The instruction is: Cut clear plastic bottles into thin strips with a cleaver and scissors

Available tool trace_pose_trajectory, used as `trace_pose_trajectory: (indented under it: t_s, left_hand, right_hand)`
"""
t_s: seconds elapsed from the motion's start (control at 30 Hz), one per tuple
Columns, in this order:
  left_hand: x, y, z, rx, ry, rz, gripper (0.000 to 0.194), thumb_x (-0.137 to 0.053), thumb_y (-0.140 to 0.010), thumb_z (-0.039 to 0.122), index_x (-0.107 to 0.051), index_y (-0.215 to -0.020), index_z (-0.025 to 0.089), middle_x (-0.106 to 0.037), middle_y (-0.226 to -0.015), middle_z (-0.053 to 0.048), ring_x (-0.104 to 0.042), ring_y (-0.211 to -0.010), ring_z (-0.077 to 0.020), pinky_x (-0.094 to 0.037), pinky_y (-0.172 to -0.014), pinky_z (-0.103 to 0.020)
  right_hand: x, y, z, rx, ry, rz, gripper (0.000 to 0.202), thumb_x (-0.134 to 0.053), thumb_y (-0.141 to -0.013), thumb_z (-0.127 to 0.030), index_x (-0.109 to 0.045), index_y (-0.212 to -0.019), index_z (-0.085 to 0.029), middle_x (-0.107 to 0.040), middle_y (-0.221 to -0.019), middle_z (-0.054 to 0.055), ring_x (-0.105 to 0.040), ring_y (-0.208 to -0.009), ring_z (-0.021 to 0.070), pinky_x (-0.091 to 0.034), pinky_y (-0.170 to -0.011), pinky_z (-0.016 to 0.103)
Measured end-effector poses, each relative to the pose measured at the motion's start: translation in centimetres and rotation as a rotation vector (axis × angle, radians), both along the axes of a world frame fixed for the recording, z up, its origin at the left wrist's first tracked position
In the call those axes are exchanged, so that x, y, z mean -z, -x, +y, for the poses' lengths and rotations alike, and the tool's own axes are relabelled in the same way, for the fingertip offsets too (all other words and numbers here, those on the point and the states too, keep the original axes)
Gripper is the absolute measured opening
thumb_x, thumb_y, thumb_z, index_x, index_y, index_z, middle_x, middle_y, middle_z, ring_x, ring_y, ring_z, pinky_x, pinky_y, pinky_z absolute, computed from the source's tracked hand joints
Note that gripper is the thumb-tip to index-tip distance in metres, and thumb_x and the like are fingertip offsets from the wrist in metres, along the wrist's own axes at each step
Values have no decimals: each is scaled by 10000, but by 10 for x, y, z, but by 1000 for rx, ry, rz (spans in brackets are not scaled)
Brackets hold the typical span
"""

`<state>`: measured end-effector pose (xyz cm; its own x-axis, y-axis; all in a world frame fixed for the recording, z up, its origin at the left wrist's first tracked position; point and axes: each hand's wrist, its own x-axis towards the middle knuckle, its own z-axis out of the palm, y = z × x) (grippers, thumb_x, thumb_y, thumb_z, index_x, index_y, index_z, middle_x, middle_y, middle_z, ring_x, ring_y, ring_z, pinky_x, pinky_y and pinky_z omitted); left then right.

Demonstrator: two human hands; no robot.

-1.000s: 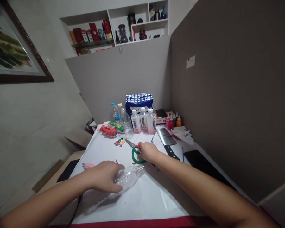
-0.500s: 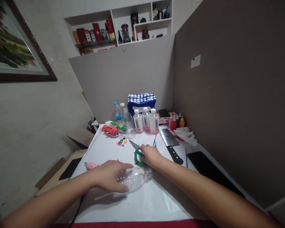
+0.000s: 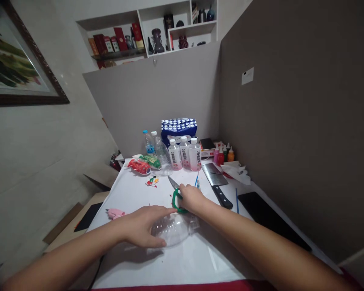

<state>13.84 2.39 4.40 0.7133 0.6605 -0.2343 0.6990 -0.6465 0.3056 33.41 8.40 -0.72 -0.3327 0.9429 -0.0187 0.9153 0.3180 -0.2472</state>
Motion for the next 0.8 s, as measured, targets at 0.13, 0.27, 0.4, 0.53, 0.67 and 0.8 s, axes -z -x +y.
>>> trace_pose_trajectory:
  t_s: [0.13,0.27,0.4,0.53,0.67,0.8]
  left_hand:
    - [2,-3,4,19,-7,-18,864,-708,-621,554,-437,-1385,257,-610,-1241,-81,-594,-1071,-298,-454,-924,-380]
    - [2,-5,5,9,-8,7,866,-719,-595,563,-466,-1366,260,-618,-1232,-81,-603,-1055,-301,-459,-906,-368]
    - [1,-2,3,-21,-18,45,853,-684,-626,572,-451,-1383,255,-621,-1236,-93,-591,-1083,-318,-452,-915,-386]
    - [0,4,1,-23,-31,43,814,-675,-634,556,-471,-1365,261,-616,-1254,-86,-594,-1082,-312,-450,-922,-389]
    - [-1,8,0,-57,-34,68,750,-651,-655,511,-496,-1340,247,-628,-1229,-87,-606,-1052,-303,-467,-899,-385]
    - [-3,8,1,-76,-18,127,733,-630,-659,457,-491,-1342,230,-642,-1187,-94,-617,-1023,-291,-484,-871,-370]
  right_hand:
    - [1,-10,-2,62,22,-40,303,-567,-903,-345,-577,-1143,-160,-611,-1119,74,-613,-941,194,-521,-807,399]
    - [3,-17,0,99,14,-60,302,-566,-904,-344,-576,-1145,-163,-613,-1115,71,-614,-937,192,-523,-803,397]
    - [6,-23,3,109,-20,-63,302,-563,-906,-345,-574,-1146,-162,-614,-1110,69,-616,-924,188,-526,-793,394]
    - [-1,-52,15,146,-95,-59,280,-545,-916,-352,-585,-1124,-169,-618,-1097,64,-616,-910,179,-528,-784,382]
    - [-12,-104,32,276,-185,-85,291,-552,-912,-344,-581,-1139,-164,-606,-1134,77,-607,-954,194,-518,-816,402]
    - [-12,-139,44,348,-253,-93,301,-564,-905,-329,-578,-1164,-176,-565,-1228,94,-572,-1051,221,-487,-885,435]
